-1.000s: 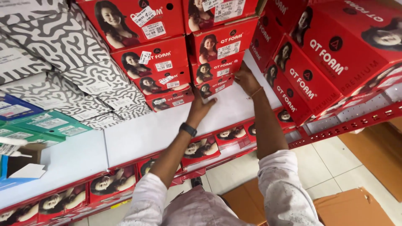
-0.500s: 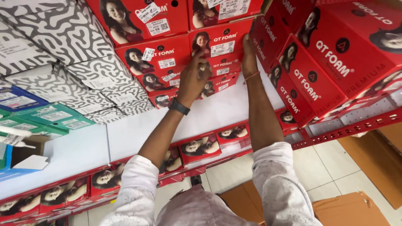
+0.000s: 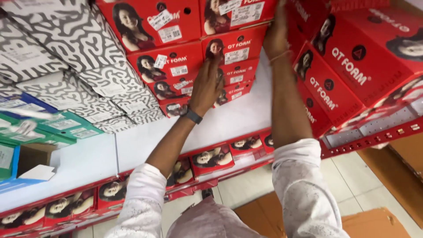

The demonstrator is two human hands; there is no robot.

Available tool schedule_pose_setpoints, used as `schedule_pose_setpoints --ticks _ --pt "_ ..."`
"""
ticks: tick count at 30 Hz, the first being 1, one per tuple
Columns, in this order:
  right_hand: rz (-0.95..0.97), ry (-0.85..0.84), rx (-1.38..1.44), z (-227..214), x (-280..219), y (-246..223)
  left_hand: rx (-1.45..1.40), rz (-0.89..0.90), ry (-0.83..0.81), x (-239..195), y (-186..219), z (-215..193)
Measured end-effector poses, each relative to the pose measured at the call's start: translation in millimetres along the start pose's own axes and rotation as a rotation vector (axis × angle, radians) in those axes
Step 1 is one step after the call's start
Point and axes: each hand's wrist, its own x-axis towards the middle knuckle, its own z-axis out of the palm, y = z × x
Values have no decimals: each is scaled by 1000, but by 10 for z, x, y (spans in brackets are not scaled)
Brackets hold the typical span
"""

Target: Stocking and organizing shoe boxes on store shelves from a larger shipping container.

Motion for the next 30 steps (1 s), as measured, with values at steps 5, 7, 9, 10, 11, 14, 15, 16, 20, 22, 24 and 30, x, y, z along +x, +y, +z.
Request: schedule_pose_setpoints --ticks 5,7,9,10,11,14,15,16,20,22,24,30 --pt "106 -166 0 198 -3 -56 -9 -45 -23 6 -24 35" --pt "147 -210 13 243 -62 -190 -19 -34 -15 -11 -34 133" --pt "113 -258 0 404 -140 -335 6 15 74 -45 -37 180" --pt "108 -267 -3 408 -213 -369 6 20 83 -41 -27 162" --pt "116 -221 -32 412 -286 -399 -12 10 85 -38 -21 143" --pt "218 -49 -106 269 -704 -227 -47 -38 14 -224 -77 195" --pt "304 76 -156 194 -884 -132 -68 -67 -55 -324 -104 234" --pt "312 75 -151 46 -1070 103 -64 -75 -56 -433 -195 326" --pt "456 116 -147 -319 -1718 727 74 55 -234 -782 -503 687" --pt "447 118 -137 -369 -1871 896 88 84 -298 -852 -572 755" --pt "409 163 -115 -409 -1924 1059 40 -27 -421 -859 -573 720" --pt "360 264 -45 -750 -2049 1666 10 -101 -372 -947 -682 729"
